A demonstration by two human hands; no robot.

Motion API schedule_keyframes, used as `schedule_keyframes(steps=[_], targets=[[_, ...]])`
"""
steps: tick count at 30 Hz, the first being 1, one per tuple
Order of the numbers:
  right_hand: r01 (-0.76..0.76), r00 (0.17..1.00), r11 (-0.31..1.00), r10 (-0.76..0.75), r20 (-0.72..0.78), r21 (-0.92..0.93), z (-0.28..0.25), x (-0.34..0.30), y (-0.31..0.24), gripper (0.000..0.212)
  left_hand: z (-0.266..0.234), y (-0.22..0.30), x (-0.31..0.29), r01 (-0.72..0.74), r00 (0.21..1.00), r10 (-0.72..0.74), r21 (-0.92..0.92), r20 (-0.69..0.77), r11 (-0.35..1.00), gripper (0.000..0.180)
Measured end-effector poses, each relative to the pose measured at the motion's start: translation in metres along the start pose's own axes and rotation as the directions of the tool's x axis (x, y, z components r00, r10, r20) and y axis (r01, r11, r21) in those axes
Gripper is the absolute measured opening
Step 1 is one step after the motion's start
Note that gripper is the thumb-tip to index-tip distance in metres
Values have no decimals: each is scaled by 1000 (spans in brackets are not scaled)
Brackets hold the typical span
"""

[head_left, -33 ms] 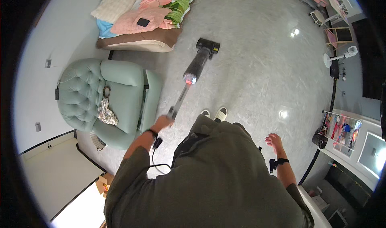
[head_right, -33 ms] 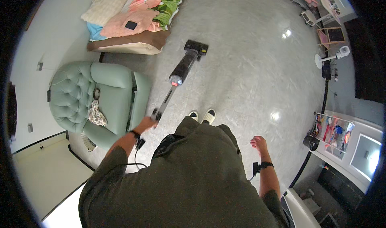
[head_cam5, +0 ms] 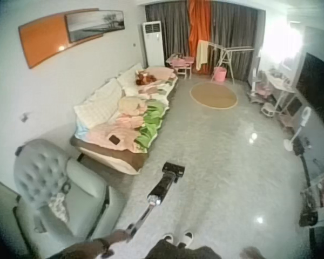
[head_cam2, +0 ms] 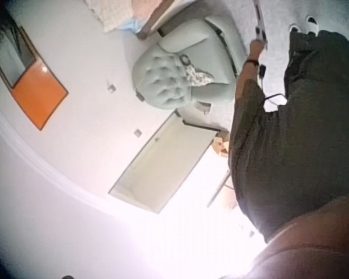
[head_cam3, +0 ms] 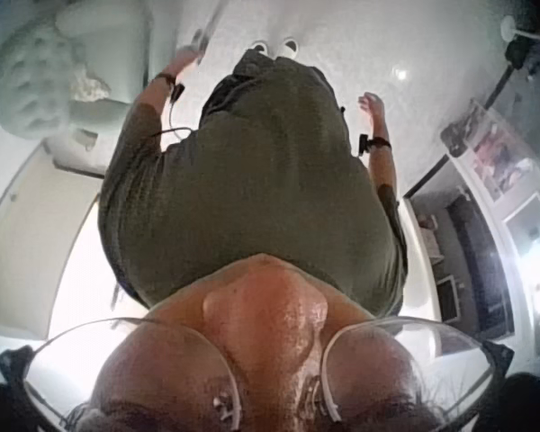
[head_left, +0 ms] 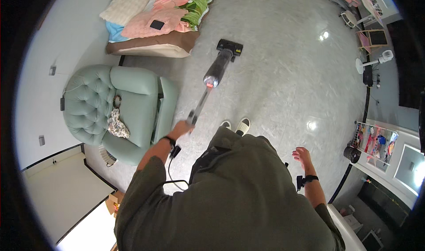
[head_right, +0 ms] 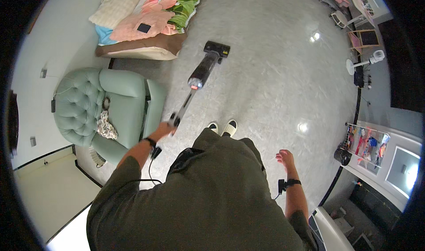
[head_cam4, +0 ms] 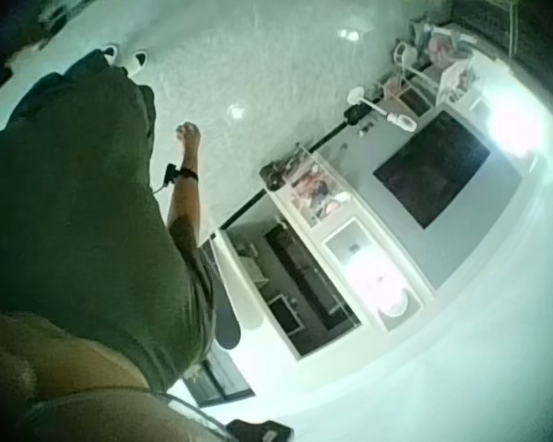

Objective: The person vacuums the floor using a vacuum cleaner.

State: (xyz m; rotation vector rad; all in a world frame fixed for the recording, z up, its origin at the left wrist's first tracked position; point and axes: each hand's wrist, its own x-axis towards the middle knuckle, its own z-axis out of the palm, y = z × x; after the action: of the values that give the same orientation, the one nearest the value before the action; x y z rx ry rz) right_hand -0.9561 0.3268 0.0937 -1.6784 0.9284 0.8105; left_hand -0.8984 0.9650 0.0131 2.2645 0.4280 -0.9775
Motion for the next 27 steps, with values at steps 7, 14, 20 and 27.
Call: schedule_keyframes(steps=[7, 14, 20, 27], targets=[[50, 997, 998, -48, -57, 39, 2, -48, 22, 30, -17, 135, 121, -250, 963, 231, -138, -137, 958, 33], [168, 985, 986, -167, -36, 23, 35, -72, 25, 29, 1, 152, 96, -214, 976, 208, -103, -67, 971, 34], [233, 965, 971, -226, 130, -47, 86, -67, -25, 28, 10, 24, 17, -254, 967, 256, 86, -5, 963, 37], [469, 849, 834, -336, 407, -291, 130, -37, -102, 28, 36, -96, -141, 60, 995, -57, 38, -82, 997, 39]])
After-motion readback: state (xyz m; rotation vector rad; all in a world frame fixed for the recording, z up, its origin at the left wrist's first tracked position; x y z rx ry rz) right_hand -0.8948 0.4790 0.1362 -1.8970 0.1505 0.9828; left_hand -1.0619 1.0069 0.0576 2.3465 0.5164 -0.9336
